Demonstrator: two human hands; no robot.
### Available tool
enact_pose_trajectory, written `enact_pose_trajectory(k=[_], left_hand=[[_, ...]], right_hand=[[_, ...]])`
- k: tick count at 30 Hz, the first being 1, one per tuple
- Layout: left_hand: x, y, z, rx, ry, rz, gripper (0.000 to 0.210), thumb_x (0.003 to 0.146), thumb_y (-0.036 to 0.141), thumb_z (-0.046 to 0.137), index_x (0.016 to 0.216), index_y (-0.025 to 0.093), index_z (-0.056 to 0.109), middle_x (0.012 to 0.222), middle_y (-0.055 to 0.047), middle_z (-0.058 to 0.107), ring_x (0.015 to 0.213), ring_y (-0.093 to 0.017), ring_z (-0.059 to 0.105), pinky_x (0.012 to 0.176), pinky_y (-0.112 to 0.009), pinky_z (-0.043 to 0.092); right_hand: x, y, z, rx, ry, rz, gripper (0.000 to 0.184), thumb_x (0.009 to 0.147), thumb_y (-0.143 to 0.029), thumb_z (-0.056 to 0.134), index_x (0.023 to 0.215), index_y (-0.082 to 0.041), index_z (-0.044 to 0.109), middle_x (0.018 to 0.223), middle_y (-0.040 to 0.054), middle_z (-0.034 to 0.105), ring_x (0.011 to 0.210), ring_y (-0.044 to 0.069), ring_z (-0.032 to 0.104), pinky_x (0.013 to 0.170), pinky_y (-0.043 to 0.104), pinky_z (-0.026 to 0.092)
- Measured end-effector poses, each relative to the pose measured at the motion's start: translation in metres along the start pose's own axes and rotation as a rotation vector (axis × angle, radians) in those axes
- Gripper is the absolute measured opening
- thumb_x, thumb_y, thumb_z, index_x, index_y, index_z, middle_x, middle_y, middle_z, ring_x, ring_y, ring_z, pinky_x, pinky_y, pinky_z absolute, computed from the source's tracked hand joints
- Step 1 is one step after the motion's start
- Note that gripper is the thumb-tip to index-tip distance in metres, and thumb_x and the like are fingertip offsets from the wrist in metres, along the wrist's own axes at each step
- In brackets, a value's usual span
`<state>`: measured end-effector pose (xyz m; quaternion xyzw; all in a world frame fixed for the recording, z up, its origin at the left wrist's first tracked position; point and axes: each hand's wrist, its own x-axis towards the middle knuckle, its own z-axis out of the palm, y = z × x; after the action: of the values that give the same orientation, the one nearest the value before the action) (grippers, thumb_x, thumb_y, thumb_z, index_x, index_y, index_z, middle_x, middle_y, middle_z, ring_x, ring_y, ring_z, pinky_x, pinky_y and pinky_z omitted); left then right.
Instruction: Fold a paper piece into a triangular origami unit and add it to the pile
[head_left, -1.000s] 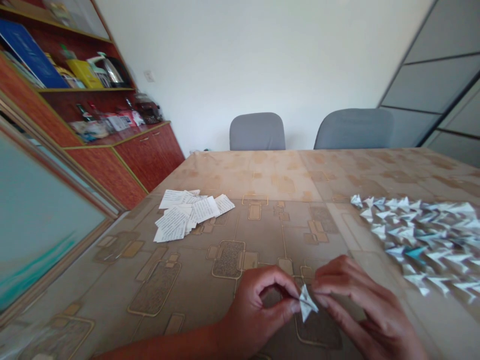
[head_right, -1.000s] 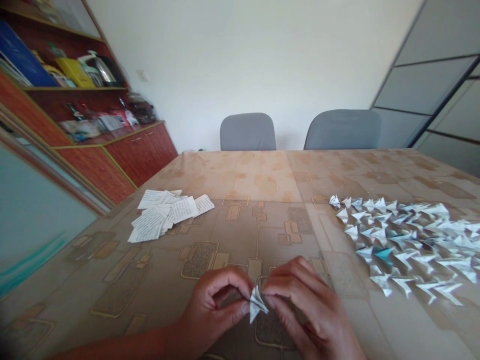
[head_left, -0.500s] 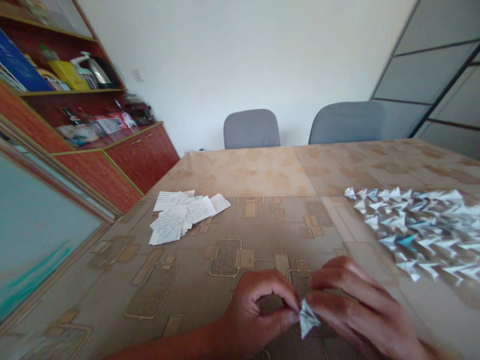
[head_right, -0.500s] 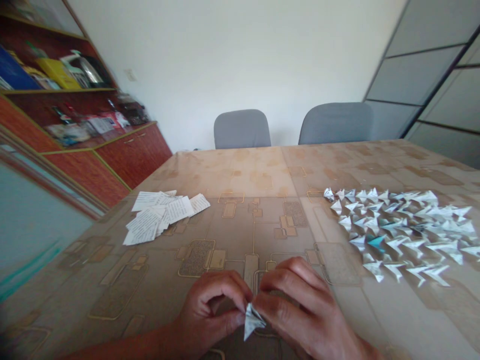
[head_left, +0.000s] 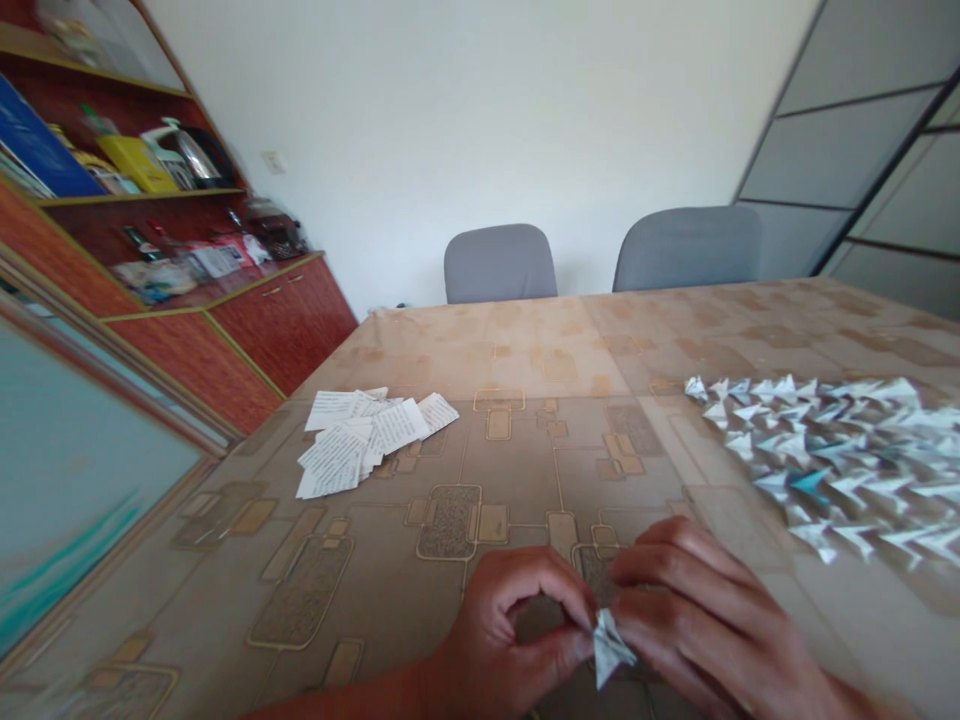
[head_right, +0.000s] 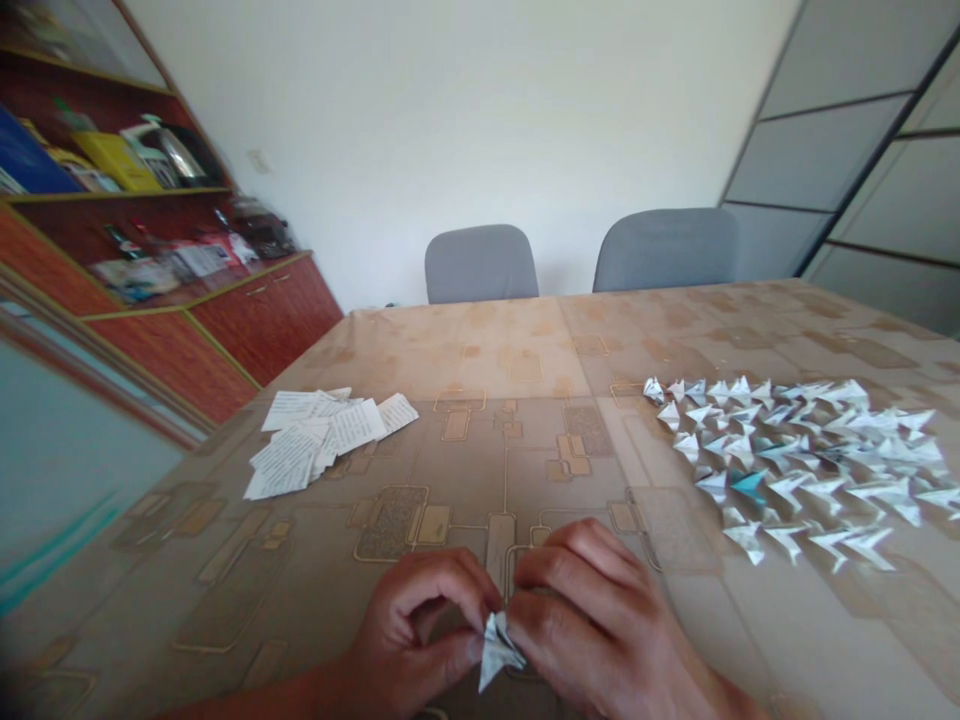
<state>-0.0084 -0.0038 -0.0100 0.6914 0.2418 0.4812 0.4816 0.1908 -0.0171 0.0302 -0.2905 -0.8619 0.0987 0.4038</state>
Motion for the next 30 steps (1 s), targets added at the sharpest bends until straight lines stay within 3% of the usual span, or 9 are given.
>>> enact_pose_trajectory(k=[5,14,21,30], left_hand=[[-0.0002,0.0032,0.0024,-0.022,0.016,-0.065,0.004,0.075,0.013,0.070,0.071,0.012,0.067,0.068,-0.008,0.070,0.064,-0.014,0.064,0.063,-0.022,0.049],[-0.0007,0.0026,0.0029,0.005,0.054,-0.074,0.009,0.070,0.003,0.065,0.071,0.012,0.067,0.066,-0.006,0.069,0.063,-0.013,0.064,0.063,-0.022,0.049],[-0.0006,0.0014,0.0015,-0.051,0.049,-0.070,0.005,0.074,0.009,0.068,0.072,0.013,0.067,0.069,-0.007,0.070,0.065,-0.013,0.064,0.063,-0.022,0.050],[0.0003,0.0036,0.0013,0.013,0.088,-0.012,0.006,0.077,0.014,0.068,0.071,0.015,0.067,0.067,-0.006,0.071,0.063,-0.012,0.065,0.063,-0.022,0.050]], right_hand=[[0.0019,0.0017,-0.0003,-0.002,-0.094,-0.018,0.013,0.095,-0.015,0.053,0.092,-0.017,0.065,0.081,0.0048,0.068,0.071,0.016,0.058,0.064,0.028,0.048],[0.0011,0.0027,0.0054,0.078,-0.147,0.021,0.016,0.092,-0.006,0.048,0.093,-0.016,0.061,0.074,0.0046,0.065,0.068,0.016,0.058,0.059,0.026,0.050],[-0.0013,0.0025,0.0065,0.181,-0.092,0.108,0.016,0.097,-0.015,0.047,0.089,-0.019,0.060,0.067,0.0017,0.060,0.061,0.013,0.056,0.052,0.022,0.047],[0.0007,-0.0015,0.0006,0.170,-0.129,0.134,0.017,0.089,-0.006,0.051,0.092,-0.017,0.063,0.071,0.0035,0.064,0.064,0.014,0.061,0.055,0.022,0.051]])
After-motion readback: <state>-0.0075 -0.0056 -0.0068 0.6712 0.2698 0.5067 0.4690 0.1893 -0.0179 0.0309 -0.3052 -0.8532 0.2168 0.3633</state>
